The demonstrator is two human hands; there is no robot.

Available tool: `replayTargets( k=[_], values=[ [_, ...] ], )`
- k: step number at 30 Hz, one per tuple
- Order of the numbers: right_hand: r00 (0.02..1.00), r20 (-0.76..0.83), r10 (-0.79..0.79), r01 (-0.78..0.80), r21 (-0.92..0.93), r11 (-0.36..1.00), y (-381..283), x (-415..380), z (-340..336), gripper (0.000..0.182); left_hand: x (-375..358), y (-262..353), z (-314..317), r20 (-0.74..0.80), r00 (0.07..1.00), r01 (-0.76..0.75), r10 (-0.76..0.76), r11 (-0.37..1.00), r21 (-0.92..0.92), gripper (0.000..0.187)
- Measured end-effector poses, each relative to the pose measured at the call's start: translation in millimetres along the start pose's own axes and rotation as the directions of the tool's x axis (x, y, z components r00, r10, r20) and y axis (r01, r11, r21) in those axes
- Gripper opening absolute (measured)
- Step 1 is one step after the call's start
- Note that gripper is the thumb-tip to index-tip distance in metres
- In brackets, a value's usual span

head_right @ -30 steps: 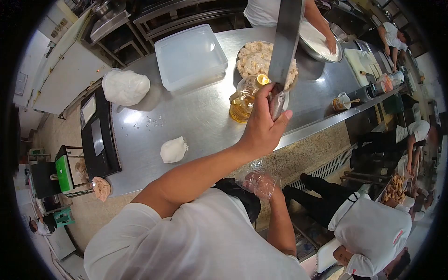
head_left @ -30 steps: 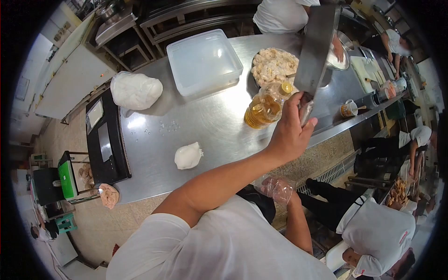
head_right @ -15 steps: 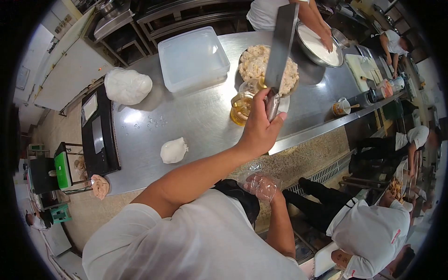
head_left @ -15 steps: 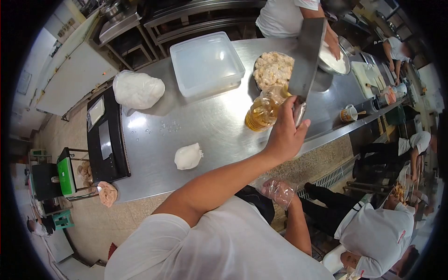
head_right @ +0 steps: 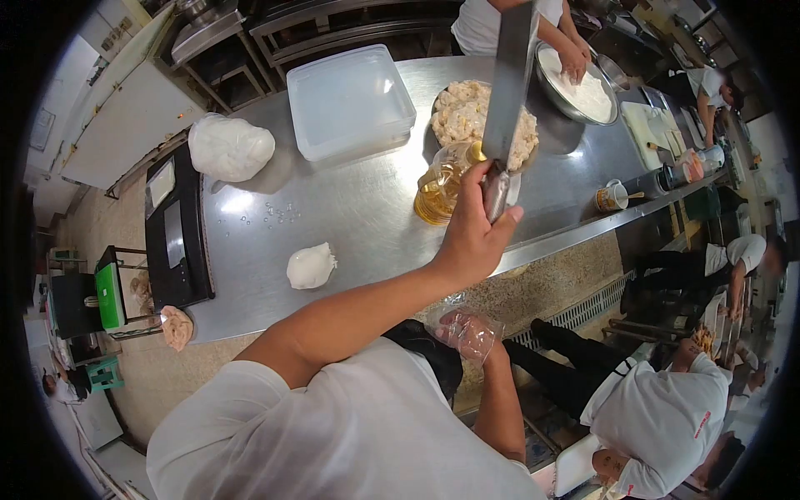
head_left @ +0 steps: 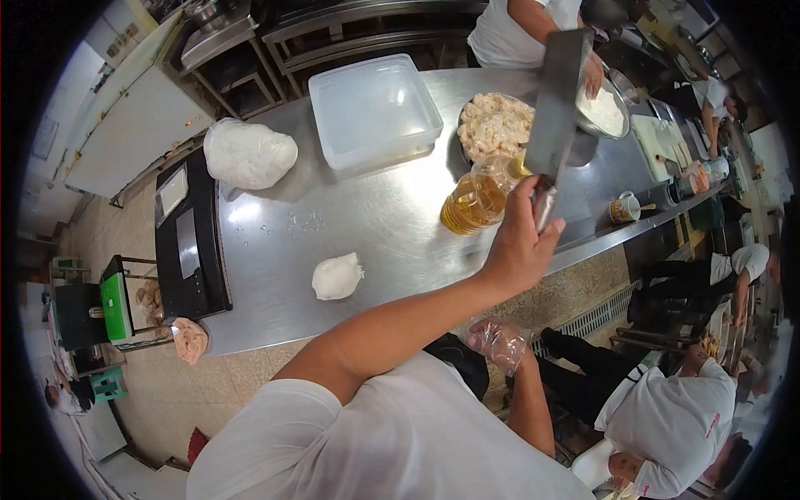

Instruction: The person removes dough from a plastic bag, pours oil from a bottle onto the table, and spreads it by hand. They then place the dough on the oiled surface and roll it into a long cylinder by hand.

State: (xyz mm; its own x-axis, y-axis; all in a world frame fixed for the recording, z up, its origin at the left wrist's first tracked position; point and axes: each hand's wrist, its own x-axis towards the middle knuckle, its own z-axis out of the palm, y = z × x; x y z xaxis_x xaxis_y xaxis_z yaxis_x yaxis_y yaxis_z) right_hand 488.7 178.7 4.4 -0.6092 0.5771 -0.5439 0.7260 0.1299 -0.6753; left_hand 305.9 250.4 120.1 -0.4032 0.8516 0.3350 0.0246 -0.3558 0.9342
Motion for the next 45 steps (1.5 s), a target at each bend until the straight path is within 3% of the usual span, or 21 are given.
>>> replayTargets(
  k=[1, 3, 4, 6, 10, 13, 19, 22, 25, 28, 30, 31, 33, 35, 37, 40, 42, 44, 45],
  values=[
    [1.000, 0.001, -0.002, 0.002, -0.002, 1.000, 12.0, 0.9, 5.1, 0.040, -0.8, -2.4, -0.4, -0.002, 1.000, -0.001, 0.001, 1.000, 0.001, 0.067],
    [1.000, 0.018, 0.008, -0.012, 0.260, 0.966, 43.3, 5.9, 17.3, 0.040, -0.1, -5.6, -1.2, -0.004, 1.000, -0.026, 0.026, 0.997, 0.072, 0.067],
    [1.000, 0.020, 0.009, -0.013, 0.259, 0.966, 30.1, 1.5, 12.2, 0.040, -2.2, -5.1, -0.5, -0.005, 1.000, -0.024, 0.025, 0.997, 0.072, 0.067],
    [1.000, -0.004, 0.030, -0.030, 0.077, 0.997, -17.7, -9.4, -6.0, 0.040, -6.0, -3.4, 1.2, 0.002, 0.999, -0.054, 0.054, 0.994, 0.093, 0.067],
    [1.000, -0.017, -0.004, 0.005, 0.059, 0.998, -4.7, -5.5, -1.2, 0.041, -8.4, 1.3, 4.2, 0.063, 0.997, -0.036, 0.032, 0.998, 0.055, 0.068],
    [0.999, -0.019, 0.050, -0.049, 0.050, 0.998, -8.6, -5.8, -2.5, 0.043, -3.8, 7.5, 5.5, 0.076, 0.992, -0.103, 0.099, 0.993, 0.051, 0.069],
    [1.000, -0.018, 0.001, 0.000, 0.041, 0.999, -11.8, -9.5, -3.2, 0.044, 1.2, -9.3, 5.4, -0.047, 0.999, -0.018, 0.023, 0.994, 0.109, 0.070],
    [0.997, 0.011, 0.071, -0.072, 0.133, 0.988, -11.4, -13.9, -4.8, 0.045, -7.7, -6.2, 10.0, -0.030, 0.999, -0.018, 0.020, 0.998, 0.058, 0.070],
    [0.994, 0.005, 0.111, -0.111, 0.125, 0.986, -11.5, -15.0, -5.3, 0.044, -13.2, -5.7, 10.2, 0.046, 0.997, -0.063, 0.058, 0.992, 0.113, 0.069],
    [0.999, -0.032, 0.022, -0.020, 0.072, 0.997, -7.4, -13.8, -3.2, 0.041, -10.7, -12.7, 6.1, 0.178, 0.980, -0.099, 0.088, 0.994, 0.055, 0.068],
    [0.999, -0.030, -0.012, 0.014, 0.061, 0.998, -14.5, -15.7, -5.0, 0.038, -3.4, -24.6, -3.2, 0.354, 0.935, -0.088, 0.003, 0.971, 0.224, 0.066],
    [0.999, -0.034, -0.012, 0.014, 0.064, 0.998, -12.4, -16.4, -3.0, 0.038, -0.8, -33.6, -8.1, 0.358, 0.934, -0.090, 0.004, 0.971, 0.224, 0.066],
    [0.995, -0.068, -0.071, 0.080, 0.139, 0.987, -4.5, -16.5, 3.3, 0.034, 2.4, -57.3, -19.4, 0.497, 0.851, -0.099, -0.168, 0.878, 0.468, 0.062],
    [0.992, -0.077, -0.098, 0.108, 0.138, 0.985, 2.4, -17.9, 8.6, 0.033, -2.0, -79.6, -26.9, 0.528, 0.835, -0.167, -0.156, 0.842, 0.513, 0.059],
    [0.989, -0.083, -0.123, 0.134, 0.136, 0.982, 8.3, -20.3, 13.5, 0.032, -8.3, -97.4, -30.1, 0.647, 0.718, -0.297, -0.256, 0.728, 0.618, 0.058],
    [0.990, -0.047, -0.132, 0.136, 0.121, 0.983, 14.3, -22.4, 19.5, 0.030, -27.0, -131.3, -24.9, 0.626, 0.701, -0.313, -0.342, 0.642, 0.700, 0.058],
    [0.998, 0.008, -0.064, 0.060, 0.257, 0.965, 17.7, -25.2, 22.3, 0.030, -35.8, -147.4, -27.2, 0.616, 0.703, -0.319, -0.357, 0.615, 0.721, 0.058],
    [0.996, 0.003, -0.092, 0.089, 0.247, 0.965, 17.8, -29.3, 20.1, 0.029, -45.9, -174.4, -27.7, 0.600, 0.707, -0.320, -0.374, 0.588, 0.743, 0.060],
    [0.992, -0.001, -0.127, 0.123, 0.241, 0.963, 15.8, -29.6, 19.8, 0.029, -50.7, -196.8, -26.6, 0.548, 0.702, -0.201, -0.455, 0.612, 0.765, 0.062]
  ],
)
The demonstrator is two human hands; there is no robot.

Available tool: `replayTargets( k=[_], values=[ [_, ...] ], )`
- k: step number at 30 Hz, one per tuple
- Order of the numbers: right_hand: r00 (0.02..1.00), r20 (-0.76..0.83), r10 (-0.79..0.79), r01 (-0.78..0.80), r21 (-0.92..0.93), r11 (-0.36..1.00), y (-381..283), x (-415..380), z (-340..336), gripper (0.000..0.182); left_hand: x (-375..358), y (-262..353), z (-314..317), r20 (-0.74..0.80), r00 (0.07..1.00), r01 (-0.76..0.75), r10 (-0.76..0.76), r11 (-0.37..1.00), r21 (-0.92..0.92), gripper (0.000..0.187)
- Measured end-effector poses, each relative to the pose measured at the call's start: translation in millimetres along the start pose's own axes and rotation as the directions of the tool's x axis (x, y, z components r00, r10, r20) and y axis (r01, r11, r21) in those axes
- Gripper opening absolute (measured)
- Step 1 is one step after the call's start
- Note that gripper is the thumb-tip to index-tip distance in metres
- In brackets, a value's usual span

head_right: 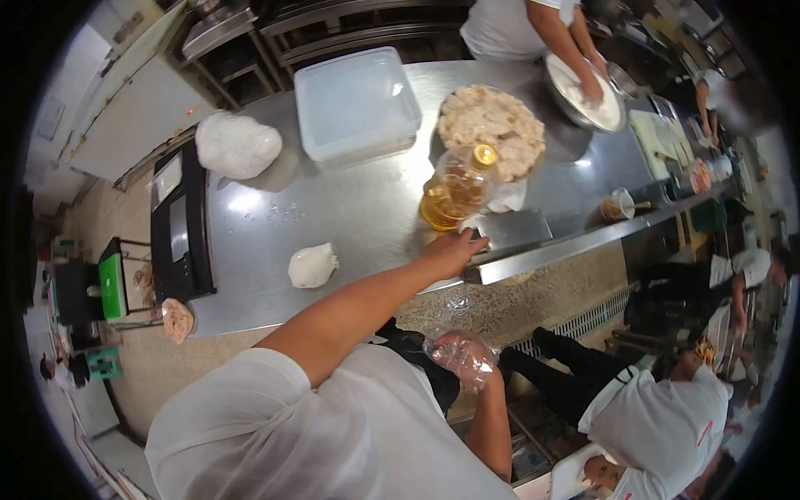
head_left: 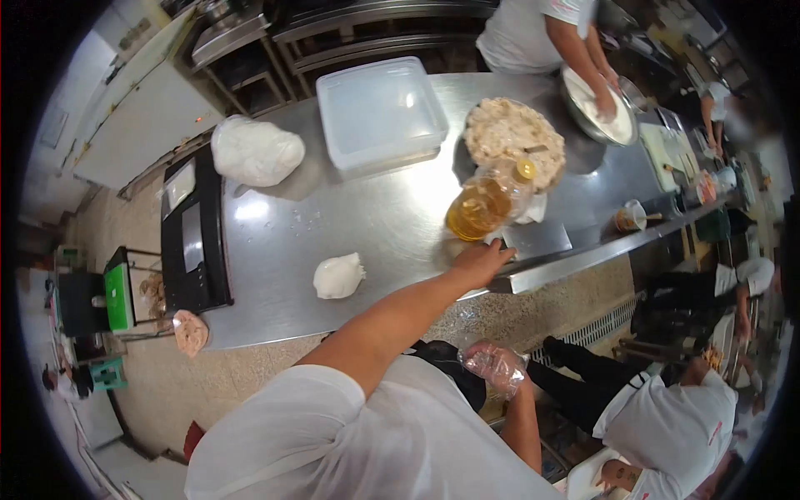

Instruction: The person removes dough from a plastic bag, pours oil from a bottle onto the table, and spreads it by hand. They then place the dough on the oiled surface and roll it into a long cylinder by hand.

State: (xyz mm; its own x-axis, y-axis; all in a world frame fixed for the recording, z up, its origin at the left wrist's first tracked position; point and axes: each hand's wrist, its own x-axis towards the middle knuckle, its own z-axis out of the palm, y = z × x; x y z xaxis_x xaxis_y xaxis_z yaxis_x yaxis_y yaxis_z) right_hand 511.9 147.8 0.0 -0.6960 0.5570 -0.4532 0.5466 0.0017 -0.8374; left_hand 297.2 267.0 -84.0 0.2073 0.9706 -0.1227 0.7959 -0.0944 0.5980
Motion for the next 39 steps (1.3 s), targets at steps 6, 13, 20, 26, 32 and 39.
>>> replayTargets(
  k=[6, 13, 20, 26, 32, 39],
  values=[
    [0.994, 0.027, 0.103, -0.105, 0.111, 0.988, -3.7, 1.7, 1.9, 0.024, -23.5, -16.8, 8.0, -0.030, 0.999, -0.044, 0.045, 0.999, 0.029, 0.062],
    [0.994, 0.097, 0.047, -0.050, 0.028, 0.998, -36.4, 49.4, 4.6, 0.016, -127.1, -39.4, -58.7, -0.042, 0.969, -0.247, 0.244, 0.966, -0.080, 0.026],
    [0.973, 0.122, -0.194, 0.215, -0.200, 0.956, -64.6, 118.4, 28.7, 0.024, -293.3, -178.8, -177.0, -0.503, 0.861, -0.067, 0.080, 0.997, 0.044, 0.014],
    [0.995, 0.063, 0.078, -0.086, 0.137, 0.987, -111.9, 152.3, 95.0, 0.016, -448.1, -320.5, -301.6, -0.849, 0.407, 0.415, -0.338, 0.896, -0.158, 0.014],
    [0.986, -0.059, -0.157, 0.167, 0.437, 0.884, -197.7, 206.4, 224.4, 0.045, -591.1, -477.6, -376.9, -0.593, -0.053, 0.410, -0.804, 0.524, -0.747, 0.023],
    [0.890, -0.058, -0.452, 0.448, 0.291, 0.845, -262.5, 431.3, 384.6, 0.069, -589.6, -578.1, -378.3, -0.249, 0.142, 0.129, -0.958, 0.267, -0.955, 0.023]
  ],
)
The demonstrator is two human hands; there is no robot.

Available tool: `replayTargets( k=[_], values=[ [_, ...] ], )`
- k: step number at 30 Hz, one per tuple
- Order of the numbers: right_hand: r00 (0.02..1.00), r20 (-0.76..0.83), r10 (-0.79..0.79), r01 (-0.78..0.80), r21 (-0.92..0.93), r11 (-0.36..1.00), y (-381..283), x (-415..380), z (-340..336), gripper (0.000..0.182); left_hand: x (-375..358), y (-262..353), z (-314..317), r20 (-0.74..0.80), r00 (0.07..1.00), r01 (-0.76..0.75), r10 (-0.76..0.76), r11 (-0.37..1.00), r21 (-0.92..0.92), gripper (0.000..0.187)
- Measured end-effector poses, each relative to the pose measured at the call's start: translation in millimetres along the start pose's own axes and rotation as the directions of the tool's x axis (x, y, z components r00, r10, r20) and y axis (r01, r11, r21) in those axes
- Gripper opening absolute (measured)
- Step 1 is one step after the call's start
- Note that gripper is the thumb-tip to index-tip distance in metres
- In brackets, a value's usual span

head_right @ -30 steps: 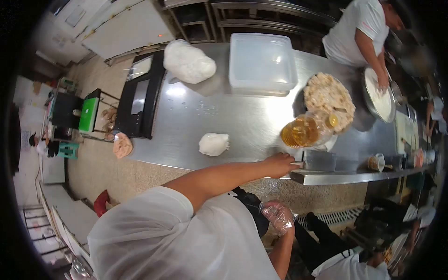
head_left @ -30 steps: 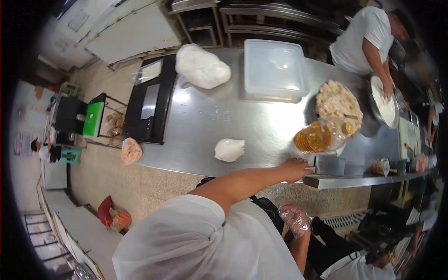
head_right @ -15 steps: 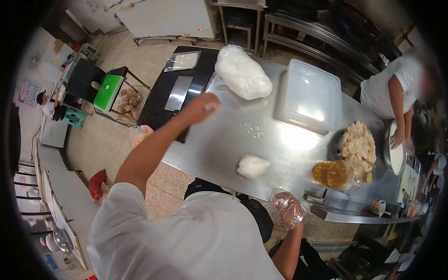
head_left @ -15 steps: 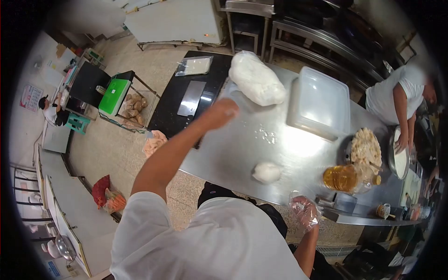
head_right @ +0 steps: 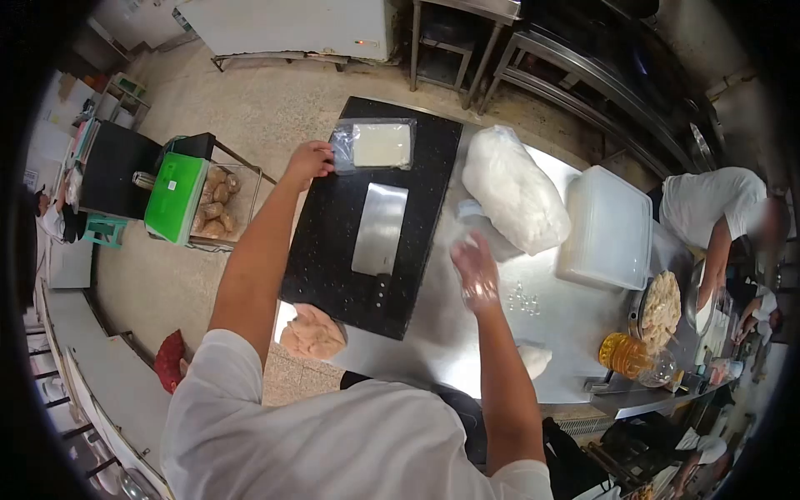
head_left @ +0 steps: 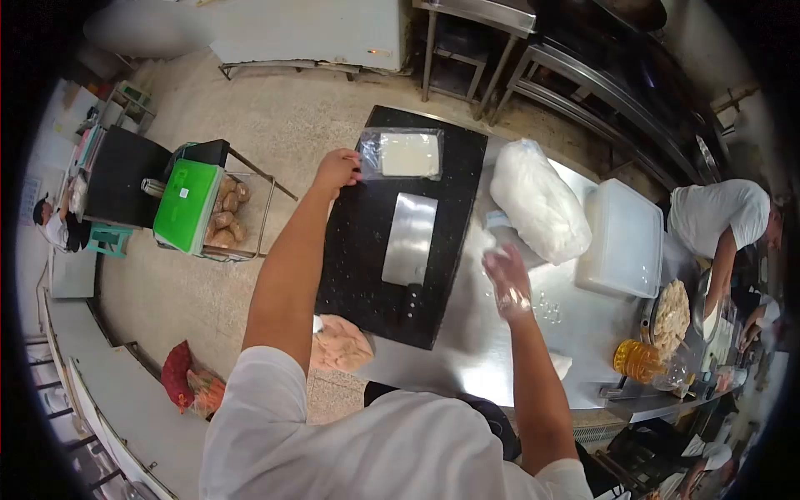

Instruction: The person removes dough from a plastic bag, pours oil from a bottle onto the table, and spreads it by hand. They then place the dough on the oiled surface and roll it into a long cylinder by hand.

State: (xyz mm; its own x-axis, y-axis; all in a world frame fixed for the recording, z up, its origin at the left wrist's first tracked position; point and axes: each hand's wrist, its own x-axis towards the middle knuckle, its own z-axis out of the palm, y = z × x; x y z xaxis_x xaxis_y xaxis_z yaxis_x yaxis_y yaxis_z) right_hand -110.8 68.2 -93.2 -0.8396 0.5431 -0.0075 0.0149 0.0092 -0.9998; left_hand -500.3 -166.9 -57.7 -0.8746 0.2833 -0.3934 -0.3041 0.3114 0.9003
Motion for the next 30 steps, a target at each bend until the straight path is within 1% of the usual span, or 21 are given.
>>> replayTargets(
  k=[1, 2, 3, 4, 5, 6, 7, 9, 10, 11, 13, 14, 16, 17, 19, 20, 22, 25, 26, 28, 30],
  values=[
    [0.984, 0.060, -0.168, 0.175, -0.150, 0.973, 28.0, 31.2, 6.3, 0.065, 8.5, -1.3, 3.2, 0.062, 0.998, 0.011, -0.017, 0.995, 0.103, 0.025],
    [0.999, 0.001, -0.041, 0.041, -0.244, 0.969, 27.8, 64.3, 23.8, 0.067, 15.9, -2.3, 5.9, 0.120, 0.992, 0.015, -0.040, 0.979, 0.205, 0.026],
    [0.995, -0.067, 0.079, -0.097, -0.325, 0.941, 26.7, 95.7, 45.4, 0.068, 22.7, -4.8, 7.7, 0.121, 0.992, 0.020, -0.045, 0.979, 0.203, 0.026],
    [0.994, -0.067, 0.081, -0.099, -0.327, 0.940, 36.0, 124.7, 58.5, 0.068, 29.7, -7.3, 9.7, 0.127, 0.973, -0.229, 0.192, 0.861, 0.455, 0.029],
    [0.996, -0.087, 0.024, -0.060, -0.441, 0.896, 53.1, 151.2, 68.8, 0.068, 36.6, -8.5, 14.0, 0.198, 0.892, -0.428, 0.407, 0.618, 0.660, 0.033],
    [0.994, -0.101, -0.033, -0.028, -0.548, 0.836, 64.8, 169.2, 79.1, 0.068, 43.8, -10.5, 19.5, 0.173, 0.847, -0.462, 0.502, 0.535, 0.707, 0.033],
    [0.994, -0.104, -0.031, -0.032, -0.548, 0.836, 47.9, 180.1, 93.1, 0.068, 44.6, -5.3, 24.3, 0.177, 0.847, -0.463, 0.501, 0.535, 0.707, 0.033],
    [0.968, -0.220, 0.124, -0.246, -0.710, 0.659, -15.0, 195.0, 125.1, 0.059, 42.8, 6.7, 32.0, 0.228, 0.809, -0.546, 0.541, 0.549, 0.633, 0.033],
    [0.962, -0.257, 0.092, -0.258, -0.742, 0.619, -18.4, 201.6, 135.5, 0.051, 57.0, 1.0, 36.1, 0.256, 0.847, -0.515, 0.466, 0.602, 0.611, 0.036],
    [0.962, -0.258, 0.095, -0.261, -0.746, 0.613, -26.8, 204.1, 144.2, 0.051, 57.3, 3.6, 38.5, 0.256, 0.849, -0.513, 0.462, 0.608, 0.606, 0.036],
    [0.932, -0.278, 0.232, -0.361, -0.747, 0.558, -38.5, 207.1, 153.3, 0.044, 54.9, 10.9, 44.0, 0.228, 0.869, -0.483, 0.439, 0.656, 0.580, 0.032],
    [0.929, -0.284, 0.238, -0.369, -0.749, 0.550, -31.7, 209.6, 152.8, 0.044, 56.9, 14.7, 46.4, 0.234, 0.871, -0.483, 0.432, 0.661, 0.575, 0.032],
    [0.956, -0.213, 0.201, -0.292, -0.716, 0.633, -17.1, 211.0, 152.2, 0.039, 61.2, 17.2, 50.3, 0.291, 0.912, -0.407, 0.288, 0.707, 0.578, 0.027],
    [0.955, -0.217, 0.204, -0.298, -0.718, 0.628, -11.0, 209.9, 149.5, 0.039, 62.2, 15.4, 51.6, 0.296, 0.912, -0.407, 0.284, 0.710, 0.574, 0.027],
    [0.989, -0.123, 0.086, -0.141, -0.574, 0.807, -10.7, 203.1, 144.5, 0.033, 59.8, 14.4, 53.3, 0.295, 0.886, -0.464, 0.358, 0.719, 0.518, 0.023],
    [0.988, -0.126, 0.090, -0.146, -0.574, 0.806, -16.3, 199.7, 143.7, 0.033, 56.3, 14.8, 52.5, 0.299, 0.886, -0.463, 0.355, 0.719, 0.518, 0.023],
    [0.969, -0.110, 0.220, -0.244, -0.544, 0.803, -30.3, 196.7, 140.6, 0.034, 52.0, 17.0, 51.2, 0.202, 0.921, -0.389, 0.332, 0.797, 0.462, 0.022],
    [0.975, -0.141, 0.173, -0.223, -0.633, 0.742, -30.7, 196.2, 142.7, 0.028, 55.8, 15.2, 47.8, 0.218, 0.932, -0.359, 0.290, 0.824, 0.438, 0.022],
    [0.974, -0.149, 0.169, -0.226, -0.629, 0.744, -30.9, 198.6, 144.4, 0.028, 56.2, 15.3, 46.6, 0.225, 0.929, -0.367, 0.295, 0.820, 0.439, 0.022],
    [0.954, -0.240, 0.182, -0.298, -0.669, 0.681, -33.2, 202.4, 149.3, 0.026, 55.9, 14.4, 41.0, 0.181, 0.930, -0.366, 0.321, 0.855, 0.367, 0.019],
    [0.947, -0.277, 0.161, -0.310, -0.666, 0.678, -39.8, 200.1, 144.3, 0.026, 58.8, 14.6, 30.6, 0.170, 0.937, -0.346, 0.305, 0.879, 0.329, 0.019]
  ],
)
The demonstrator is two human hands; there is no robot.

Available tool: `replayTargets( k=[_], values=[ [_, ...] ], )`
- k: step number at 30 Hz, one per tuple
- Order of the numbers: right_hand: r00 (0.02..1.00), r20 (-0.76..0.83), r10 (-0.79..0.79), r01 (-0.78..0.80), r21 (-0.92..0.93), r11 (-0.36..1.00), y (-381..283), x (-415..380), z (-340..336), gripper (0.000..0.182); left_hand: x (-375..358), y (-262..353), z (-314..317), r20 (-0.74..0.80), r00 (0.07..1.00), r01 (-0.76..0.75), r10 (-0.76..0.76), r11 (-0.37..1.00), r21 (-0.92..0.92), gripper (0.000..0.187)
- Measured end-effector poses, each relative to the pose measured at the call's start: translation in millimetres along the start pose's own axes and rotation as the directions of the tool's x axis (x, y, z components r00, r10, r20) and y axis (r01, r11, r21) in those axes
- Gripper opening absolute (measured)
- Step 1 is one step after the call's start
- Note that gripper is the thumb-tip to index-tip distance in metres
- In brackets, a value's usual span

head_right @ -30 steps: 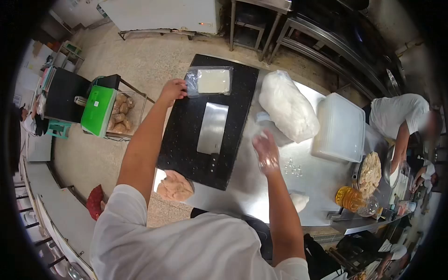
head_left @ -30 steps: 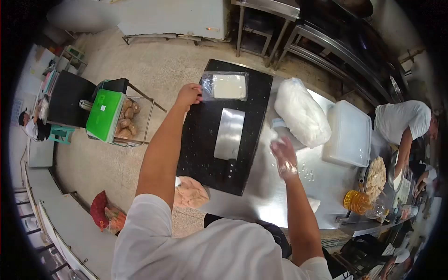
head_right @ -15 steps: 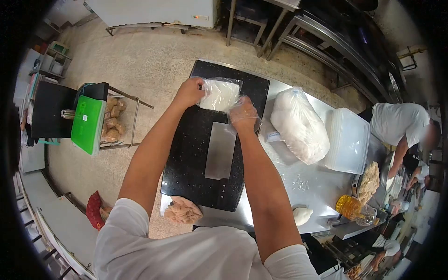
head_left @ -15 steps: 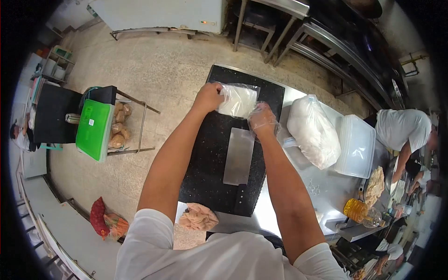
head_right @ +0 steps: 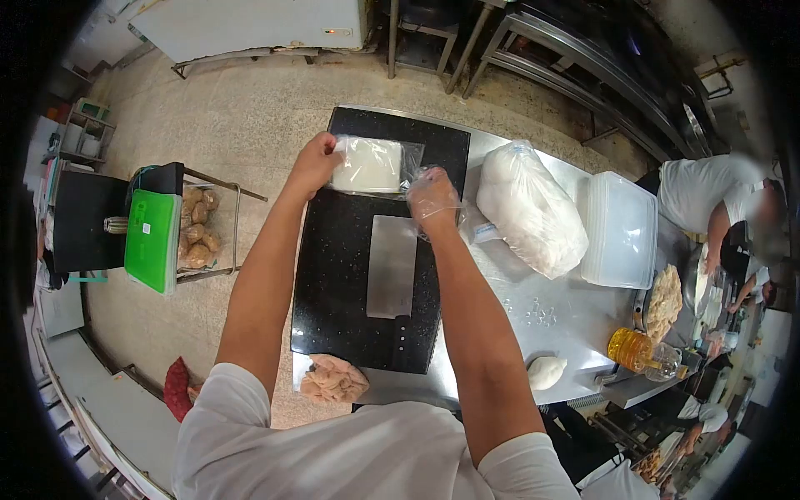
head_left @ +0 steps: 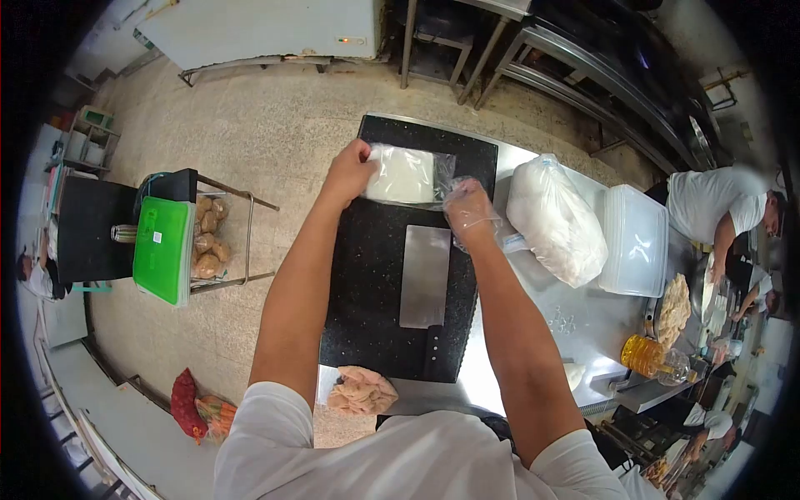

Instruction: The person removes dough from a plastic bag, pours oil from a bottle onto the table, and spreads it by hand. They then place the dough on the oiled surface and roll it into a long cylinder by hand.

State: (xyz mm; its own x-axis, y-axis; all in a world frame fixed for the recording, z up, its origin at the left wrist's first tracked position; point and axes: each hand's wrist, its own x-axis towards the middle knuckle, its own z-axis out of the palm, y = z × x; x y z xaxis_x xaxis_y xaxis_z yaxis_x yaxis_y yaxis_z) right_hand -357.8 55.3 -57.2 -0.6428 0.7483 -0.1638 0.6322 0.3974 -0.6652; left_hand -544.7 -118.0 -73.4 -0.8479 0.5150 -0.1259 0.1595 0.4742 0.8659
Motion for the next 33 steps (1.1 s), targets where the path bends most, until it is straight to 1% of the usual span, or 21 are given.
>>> replayTargets(
  k=[2, 4, 7, 9, 11, 12, 13, 14, 15, 17, 18, 19, 20, 21, 22, 23, 25, 27, 30, 32, 33],
  values=[
    [0.999, -0.040, 0.022, -0.022, -0.004, 1.000, 13.1, -5.0, -12.1, 0.026, -0.4, -5.0, -5.3, 0.005, 1.000, 0.024, -0.024, 0.999, -0.046, 0.019],
    [0.995, 0.029, -0.090, 0.087, 0.102, 0.991, 35.3, -13.0, -31.5, 0.028, 2.1, -8.0, -7.4, 0.009, 1.000, 0.020, -0.019, 0.998, -0.053, 0.020],
    [0.991, -0.040, -0.127, 0.132, 0.133, 0.982, 57.4, -50.8, -65.3, 0.030, 10.4, -20.0, -1.8, 0.012, 1.000, 0.015, -0.014, 0.997, -0.076, 0.021],
    [0.990, -0.114, -0.081, 0.095, 0.119, 0.988, 77.3, -74.2, -85.6, 0.024, 22.7, -40.0, 3.6, 0.000, 1.000, 0.020, -0.020, 0.992, -0.121, 0.022],
    [0.983, -0.176, -0.050, 0.105, 0.319, 0.942, 99.4, -98.9, -108.8, 0.018, 20.7, -32.9, -3.5, -0.047, 0.998, 0.050, -0.051, 0.998, -0.031, 0.026],
    [0.988, -0.152, 0.038, 0.028, 0.412, 0.911, 118.5, -110.6, -121.9, 0.015, 21.3, -31.4, -1.4, -0.070, 0.996, 0.053, -0.052, 0.999, 0.007, 0.026],
    [0.981, -0.179, 0.074, 0.006, 0.410, 0.912, 128.4, -131.6, -147.5, 0.015, 12.6, -21.5, 3.5, -0.028, 0.999, 0.037, -0.037, 0.999, 0.007, 0.026],
    [0.978, -0.201, 0.058, 0.014, 0.341, 0.940, 129.4, -158.1, -179.2, 0.009, -2.3, -5.1, 2.2, -0.145, 0.971, -0.151, 0.189, 0.960, 0.238, 0.025],
    [0.975, -0.220, 0.027, 0.035, 0.272, 0.962, 136.6, -178.1, -205.0, 0.007, -13.8, 12.1, 0.3, -0.221, 0.874, -0.295, 0.433, 0.833, 0.468, 0.023],
    [0.921, -0.385, -0.069, 0.186, 0.275, 0.943, 197.5, -219.9, -238.2, 0.008, -45.0, 47.2, 17.1, -0.180, 0.841, -0.386, 0.510, 0.799, 0.460, 0.021],
    [0.915, -0.403, -0.030, 0.169, 0.314, 0.934, 235.6, -244.6, -249.8, 0.008, -67.9, 62.8, 31.6, -0.155, 0.811, -0.447, 0.564, 0.769, 0.457, 0.019],
    [0.907, -0.421, 0.008, 0.155, 0.352, 0.923, 263.5, -268.6, -260.0, 0.009, -95.2, 78.8, 51.8, -0.057, 0.863, -0.465, 0.502, 0.833, 0.298, 0.017],
    [0.899, -0.437, 0.019, 0.150, 0.350, 0.925, 273.6, -290.8, -269.9, 0.009, -130.8, 113.4, 68.6, 0.163, 0.946, -0.294, 0.281, 0.953, 0.067, 0.012],
    [0.889, -0.424, 0.174, 0.127, 0.593, 0.795, 282.6, -312.9, -278.3, 0.017, -149.6, 101.9, 105.6, 0.180, 0.842, -0.508, 0.509, 0.860, -0.051, 0.010],
    [0.874, -0.371, 0.315, 0.119, 0.790, 0.602, 290.2, -332.8, -284.5, 0.025, -179.2, 102.9, 140.7, 0.263, 0.830, -0.489, 0.491, 0.869, -0.078, 0.011],
    [0.863, -0.388, 0.324, 0.129, 0.788, 0.602, 298.0, -348.0, -287.9, 0.025, -202.4, 111.3, 166.7, 0.389, 0.754, -0.528, 0.529, 0.841, -0.120, 0.014],
    [0.807, -0.426, 0.409, 0.169, 0.830, 0.532, 318.4, -372.9, -289.4, 0.029, -250.1, 141.9, 211.7, 0.559, 0.671, -0.406, 0.488, 0.872, -0.274, 0.017],
    [0.742, -0.458, 0.489, 0.125, 0.811, 0.571, 340.9, -390.9, -285.1, 0.027, -281.2, 161.4, 259.7, 0.608, 0.576, -0.469, 0.546, 0.830, -0.301, 0.022],
    [0.716, -0.508, 0.479, 0.216, 0.813, 0.540, 365.6, -403.9, -281.2, 0.025, -318.4, 219.4, 310.2, 0.619, 0.472, -0.501, 0.628, 0.769, -0.398, 0.025],
    [0.715, -0.495, 0.494, 0.088, 0.764, 0.639, 373.4, -410.6, -285.4, 0.021, -339.4, 265.1, 340.6, 0.646, 0.423, -0.514, 0.636, 0.755, -0.406, 0.027],
    [0.710, -0.500, 0.496, 0.102, 0.770, 0.630, 376.6, -413.3, -290.9, 0.021, -347.6, 287.3, 359.0, 0.664, 0.389, -0.518, 0.639, 0.748, -0.416, 0.030]
  ],
)
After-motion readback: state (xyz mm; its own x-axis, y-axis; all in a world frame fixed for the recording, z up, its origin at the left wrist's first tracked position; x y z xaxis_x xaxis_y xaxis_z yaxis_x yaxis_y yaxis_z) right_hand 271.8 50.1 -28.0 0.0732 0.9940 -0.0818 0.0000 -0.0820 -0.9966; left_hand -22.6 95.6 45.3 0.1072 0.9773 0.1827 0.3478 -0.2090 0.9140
